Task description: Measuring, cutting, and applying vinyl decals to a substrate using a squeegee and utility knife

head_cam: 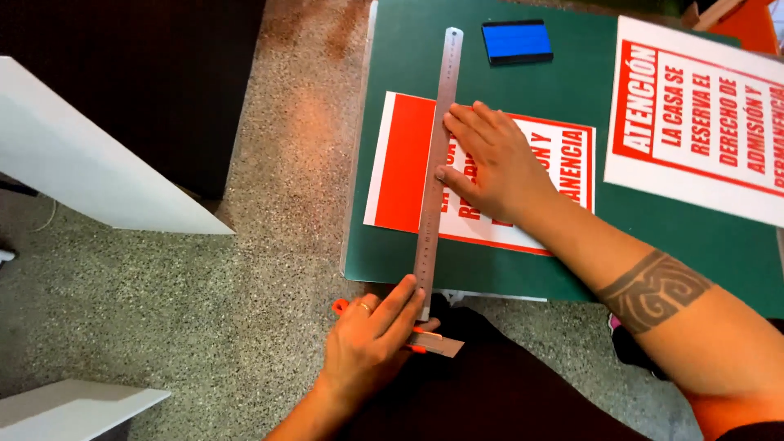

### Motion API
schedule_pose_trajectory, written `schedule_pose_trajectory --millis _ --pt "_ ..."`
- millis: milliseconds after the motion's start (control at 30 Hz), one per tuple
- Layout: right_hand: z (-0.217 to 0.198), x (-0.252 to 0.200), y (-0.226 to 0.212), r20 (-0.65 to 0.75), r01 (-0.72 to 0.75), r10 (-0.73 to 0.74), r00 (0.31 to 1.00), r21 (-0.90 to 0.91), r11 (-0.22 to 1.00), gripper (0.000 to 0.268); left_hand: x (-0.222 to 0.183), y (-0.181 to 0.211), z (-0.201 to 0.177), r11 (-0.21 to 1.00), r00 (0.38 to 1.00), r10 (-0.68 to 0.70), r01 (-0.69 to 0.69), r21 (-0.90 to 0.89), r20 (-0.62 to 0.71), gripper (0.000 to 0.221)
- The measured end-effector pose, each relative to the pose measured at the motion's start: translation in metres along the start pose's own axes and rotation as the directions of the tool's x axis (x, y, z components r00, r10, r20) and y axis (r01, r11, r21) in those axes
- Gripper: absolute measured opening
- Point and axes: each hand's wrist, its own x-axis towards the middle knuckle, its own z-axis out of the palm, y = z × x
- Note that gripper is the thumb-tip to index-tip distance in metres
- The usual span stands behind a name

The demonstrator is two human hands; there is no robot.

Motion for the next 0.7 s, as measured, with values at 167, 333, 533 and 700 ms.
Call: schedule_pose_trajectory --millis 167,333,533,700 --pt "-0.0057 0.0014 -0.004 0.054 -0.047 0.045 0.998 0.04 0.998 0.076 -0.0008 -0.0061 -0.0019 0.996 0.999 -0.007 0.011 -0.09 0.044 0.025" --pt "-0.0077 0.0015 -0.0059 0.084 -0.071 0.066 0.994 0.066 0.995 0.076 0.004 -0.0049 -0.0029 0.994 0.999 -0.04 0.041 -0.103 0.014 0.028" --pt "-0.0047 0.0009 -0.0036 0.038 -0.041 0.039 0.999 0.067 0.997 0.075 0.0064 -0.0079 -0.0049 0.996 1.0 0.012 -0.011 -0.088 0.013 0.026" --pt "-0.0029 0.0005 -0.0017 0.026 -0.031 0.029 0.999 0.082 0.996 0.074 0.0045 -0.0078 -0.0036 0.997 1.0 -0.013 0.013 -0.073 0.011 0.027"
